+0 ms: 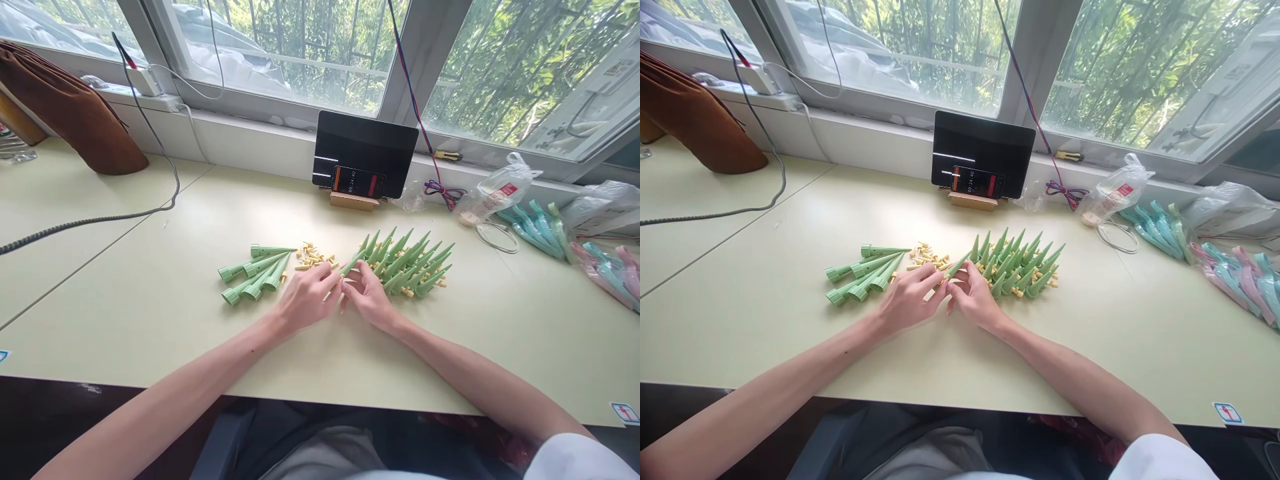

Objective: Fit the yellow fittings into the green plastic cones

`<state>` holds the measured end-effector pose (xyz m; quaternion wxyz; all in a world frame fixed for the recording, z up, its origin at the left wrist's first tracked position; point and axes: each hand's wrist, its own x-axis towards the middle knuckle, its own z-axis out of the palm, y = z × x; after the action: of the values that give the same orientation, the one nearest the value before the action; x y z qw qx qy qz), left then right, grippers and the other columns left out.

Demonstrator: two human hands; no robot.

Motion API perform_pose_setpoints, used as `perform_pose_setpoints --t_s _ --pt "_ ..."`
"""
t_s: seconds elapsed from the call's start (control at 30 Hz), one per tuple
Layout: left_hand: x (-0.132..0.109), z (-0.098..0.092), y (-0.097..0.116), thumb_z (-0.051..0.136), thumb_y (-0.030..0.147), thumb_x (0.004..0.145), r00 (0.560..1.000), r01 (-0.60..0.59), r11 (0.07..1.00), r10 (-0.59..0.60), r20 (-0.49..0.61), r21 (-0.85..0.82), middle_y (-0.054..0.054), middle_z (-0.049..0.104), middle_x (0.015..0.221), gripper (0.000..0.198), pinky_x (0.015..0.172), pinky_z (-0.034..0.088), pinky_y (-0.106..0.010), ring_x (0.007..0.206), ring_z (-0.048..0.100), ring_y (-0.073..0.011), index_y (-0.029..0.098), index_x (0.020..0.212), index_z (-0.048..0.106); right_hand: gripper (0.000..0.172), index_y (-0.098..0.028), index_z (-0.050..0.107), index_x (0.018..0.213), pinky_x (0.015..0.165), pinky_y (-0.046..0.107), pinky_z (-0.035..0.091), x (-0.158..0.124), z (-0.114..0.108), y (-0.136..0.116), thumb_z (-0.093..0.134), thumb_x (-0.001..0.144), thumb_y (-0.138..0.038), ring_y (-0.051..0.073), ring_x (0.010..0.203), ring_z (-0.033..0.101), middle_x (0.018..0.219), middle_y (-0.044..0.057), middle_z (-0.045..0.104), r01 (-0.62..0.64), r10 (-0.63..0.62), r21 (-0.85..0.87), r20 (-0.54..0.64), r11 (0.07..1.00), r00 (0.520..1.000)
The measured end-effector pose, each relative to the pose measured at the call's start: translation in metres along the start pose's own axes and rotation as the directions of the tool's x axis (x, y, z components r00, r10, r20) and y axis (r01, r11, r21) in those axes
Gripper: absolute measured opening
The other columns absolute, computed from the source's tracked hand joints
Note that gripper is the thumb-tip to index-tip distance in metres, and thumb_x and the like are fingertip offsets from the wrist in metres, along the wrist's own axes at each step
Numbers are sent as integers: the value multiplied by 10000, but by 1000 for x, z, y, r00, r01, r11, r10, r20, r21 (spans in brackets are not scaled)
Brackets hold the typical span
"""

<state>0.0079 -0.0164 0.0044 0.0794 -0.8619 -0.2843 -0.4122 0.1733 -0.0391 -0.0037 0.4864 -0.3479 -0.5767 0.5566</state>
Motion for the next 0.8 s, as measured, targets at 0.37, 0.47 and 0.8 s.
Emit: perform_pose_setpoints --t_s 0.37,0.47,0.8 --pt "-1 2 1 543 115 862 1000 11 1000 -11 -5 -3 10 454 656 166 490 333 -243 532 405 -99 165 704 539 300 -225 455 1033 509 288 614 0 -1 1 658 897 -398 188 825 704 1063 70 663 7 -7 4 8 1000 1000" --pt "-1 3 0 547 111 858 1000 13 1000 -13 -12 -12 12 447 655 170 486 333 -244 529 393 -97 163 696 538 308 -229 455 1041 521 293 623 0 0 0 663 892 -399 201 866 709 1096 76 663 -6 6 7 5 1000 1000" --pt "-1 3 0 555 137 857 1000 5 1000 -5 -31 -14 14 445 656 157 484 326 -243 528 390 -98 170 705 531 332 -235 454 1052 570 310 647 -1 0 -2 667 881 -424 228 957 708 1125 84 666 -31 30 -18 -3 999 1000"
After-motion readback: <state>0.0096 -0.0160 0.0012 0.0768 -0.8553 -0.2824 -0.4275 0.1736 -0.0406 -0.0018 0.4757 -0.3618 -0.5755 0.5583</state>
